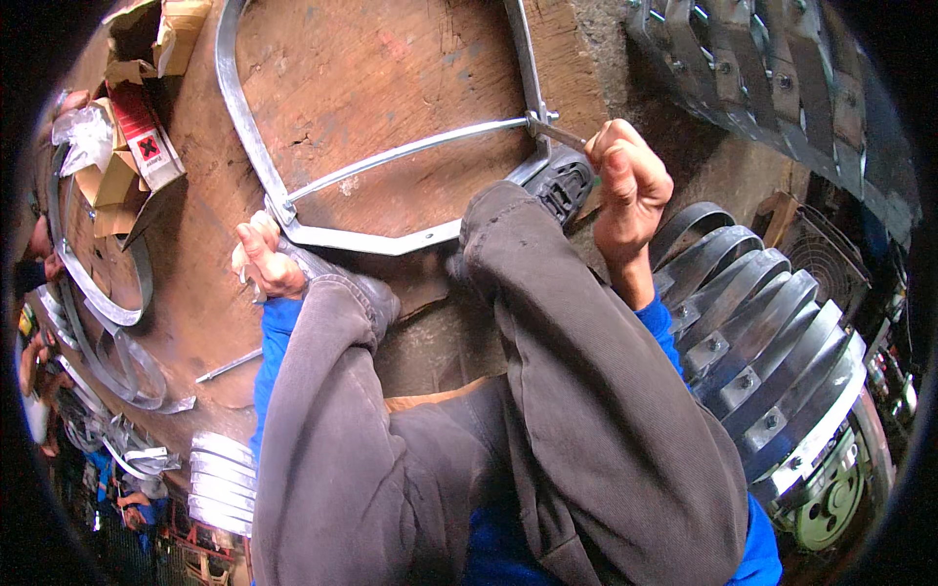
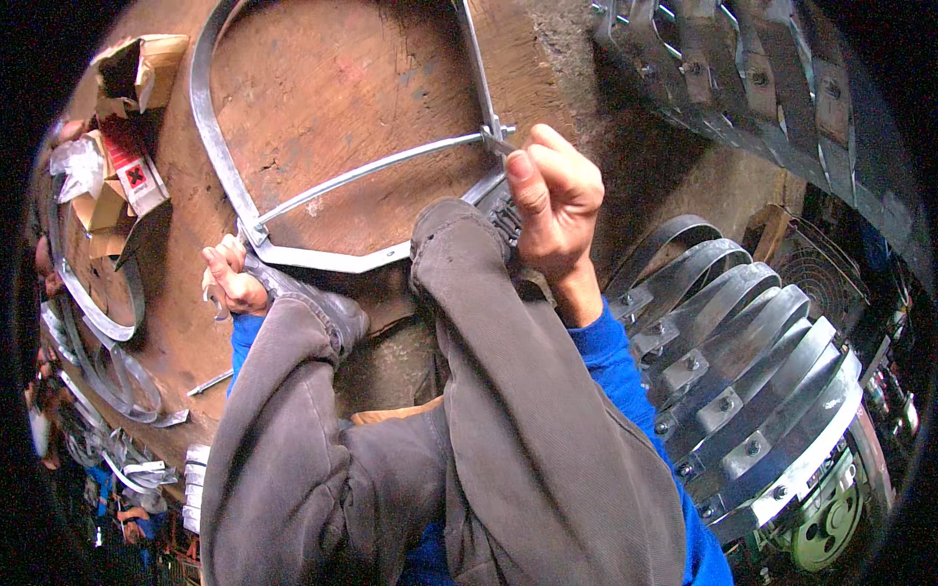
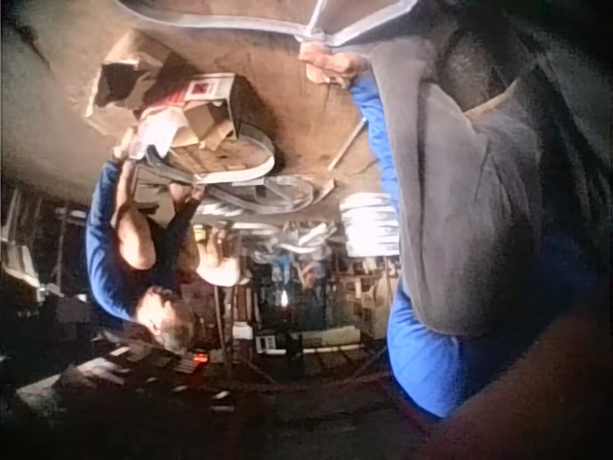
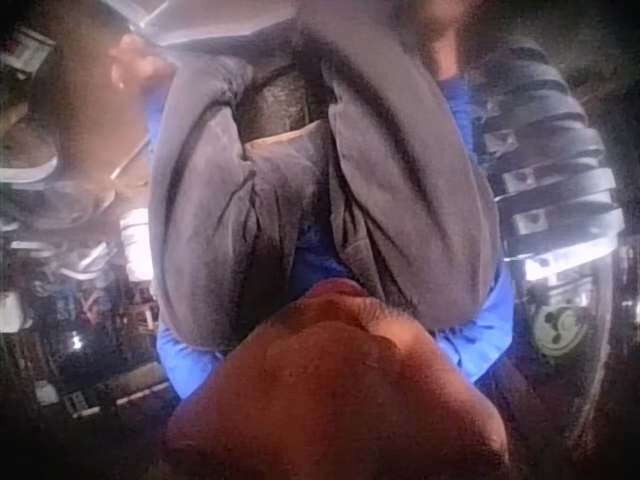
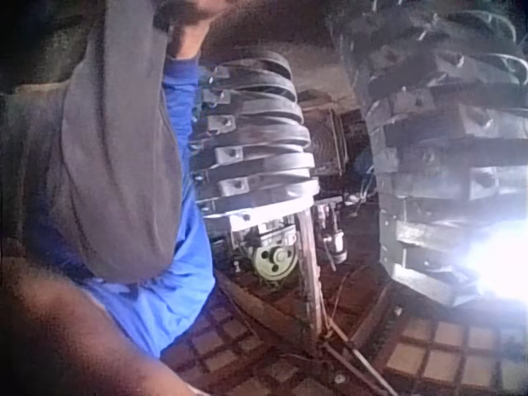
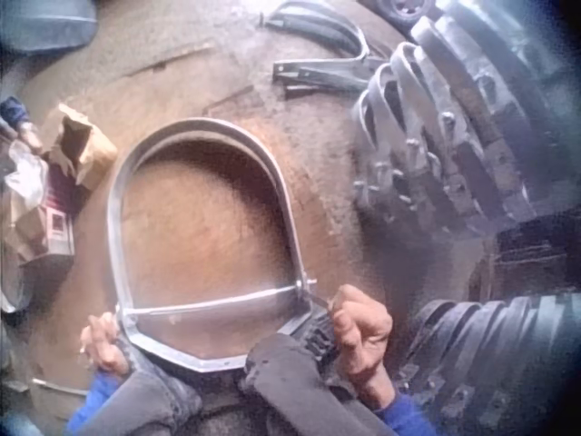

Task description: The person sits on the floor and uses two wrenches to tighten bolts on a metal frame structure. They adjust the frame's position and work on different connection points before lifting the assembled frame and placing it onto a larger metal assembly.

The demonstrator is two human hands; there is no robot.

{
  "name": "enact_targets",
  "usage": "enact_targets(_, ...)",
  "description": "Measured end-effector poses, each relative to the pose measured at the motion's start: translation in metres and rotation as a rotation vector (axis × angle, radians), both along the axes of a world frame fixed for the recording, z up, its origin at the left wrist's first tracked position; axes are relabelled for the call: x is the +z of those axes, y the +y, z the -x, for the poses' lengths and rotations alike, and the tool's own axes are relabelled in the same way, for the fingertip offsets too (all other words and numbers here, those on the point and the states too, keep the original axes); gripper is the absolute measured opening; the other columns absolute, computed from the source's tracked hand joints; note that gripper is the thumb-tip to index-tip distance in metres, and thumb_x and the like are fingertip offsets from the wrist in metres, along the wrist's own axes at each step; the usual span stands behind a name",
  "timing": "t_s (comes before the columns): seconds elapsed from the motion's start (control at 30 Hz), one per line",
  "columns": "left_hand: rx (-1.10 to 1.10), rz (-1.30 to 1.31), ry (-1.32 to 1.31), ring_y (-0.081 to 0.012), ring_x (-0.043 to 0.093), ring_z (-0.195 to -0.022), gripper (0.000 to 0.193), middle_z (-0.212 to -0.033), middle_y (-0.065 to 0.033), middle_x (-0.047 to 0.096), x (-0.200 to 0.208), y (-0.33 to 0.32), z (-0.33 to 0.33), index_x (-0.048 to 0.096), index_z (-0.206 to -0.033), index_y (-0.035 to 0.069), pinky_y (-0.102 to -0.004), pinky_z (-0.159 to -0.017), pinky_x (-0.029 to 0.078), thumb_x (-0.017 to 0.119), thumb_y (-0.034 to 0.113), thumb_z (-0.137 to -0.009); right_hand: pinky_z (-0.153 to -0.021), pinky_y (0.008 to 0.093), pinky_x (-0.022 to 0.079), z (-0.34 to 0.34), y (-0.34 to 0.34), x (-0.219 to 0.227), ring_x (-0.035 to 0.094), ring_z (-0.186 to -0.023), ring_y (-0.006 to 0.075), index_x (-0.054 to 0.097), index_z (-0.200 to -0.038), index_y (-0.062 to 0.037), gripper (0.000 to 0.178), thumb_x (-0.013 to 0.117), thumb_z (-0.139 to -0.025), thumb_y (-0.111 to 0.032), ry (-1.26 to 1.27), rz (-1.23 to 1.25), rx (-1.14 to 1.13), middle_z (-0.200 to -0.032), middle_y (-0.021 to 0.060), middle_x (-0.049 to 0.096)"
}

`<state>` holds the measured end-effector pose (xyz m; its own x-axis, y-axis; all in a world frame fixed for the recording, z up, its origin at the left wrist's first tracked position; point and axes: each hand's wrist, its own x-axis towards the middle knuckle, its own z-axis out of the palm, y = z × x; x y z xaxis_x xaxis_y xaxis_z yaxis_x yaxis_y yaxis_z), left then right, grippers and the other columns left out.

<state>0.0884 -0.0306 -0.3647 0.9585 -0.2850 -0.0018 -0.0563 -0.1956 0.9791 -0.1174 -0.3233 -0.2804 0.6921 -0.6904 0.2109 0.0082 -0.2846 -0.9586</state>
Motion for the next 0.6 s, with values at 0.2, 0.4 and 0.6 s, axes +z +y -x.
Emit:
enact_targets(0.2,-0.017,-0.046,-0.05,-0.0121,0.026,-0.054,0.051,-0.056,0.0012,0.024,0.001,-0.005,0.004,0.024,-0.057,0.012,-0.0308,-0.053,0.02,0.039,0.035,-0.101,-0.049,0.0311,0.024,0.004,0.014,-0.004,0.033,-0.053,0.0155,0.04,-0.058,0.0014,0.043,0.057,-0.092,-0.017,-0.121,0.025,-0.077,-0.059,0.0046,0.036)
enact_targets(0.4,-0.009,-0.068,-0.164,-0.0112,0.032,-0.052,0.048,-0.057,0.0012,0.032,-0.018,0.009,0.01,0.035,-0.06,0.008,-0.0288,-0.05,0.023,0.039,0.033,-0.1,-0.05,0.0315,0.025,0.033,0.033,-0.02,0.031,-0.053,0.0162,0.035,-0.058,-0.0002,0.043,0.055,-0.093,-0.017,-0.184,0.075,-0.042,-0.058,0.004,0.034)
enact_targets(0.6,-0.047,-0.154,-0.14,-0.0111,0.034,-0.053,0.048,-0.058,0.0006,0.034,-0.015,0.012,0.009,0.034,-0.06,0.008,-0.0288,-0.05,0.022,0.04,0.034,-0.1,-0.05,0.0309,0.029,0.025,0.033,-0.02,0.033,-0.051,0.016,0.036,-0.056,0.0007,0.043,0.055,-0.092,-0.014,-0.209,0.085,-0.098,-0.057,0.0044,0.035)
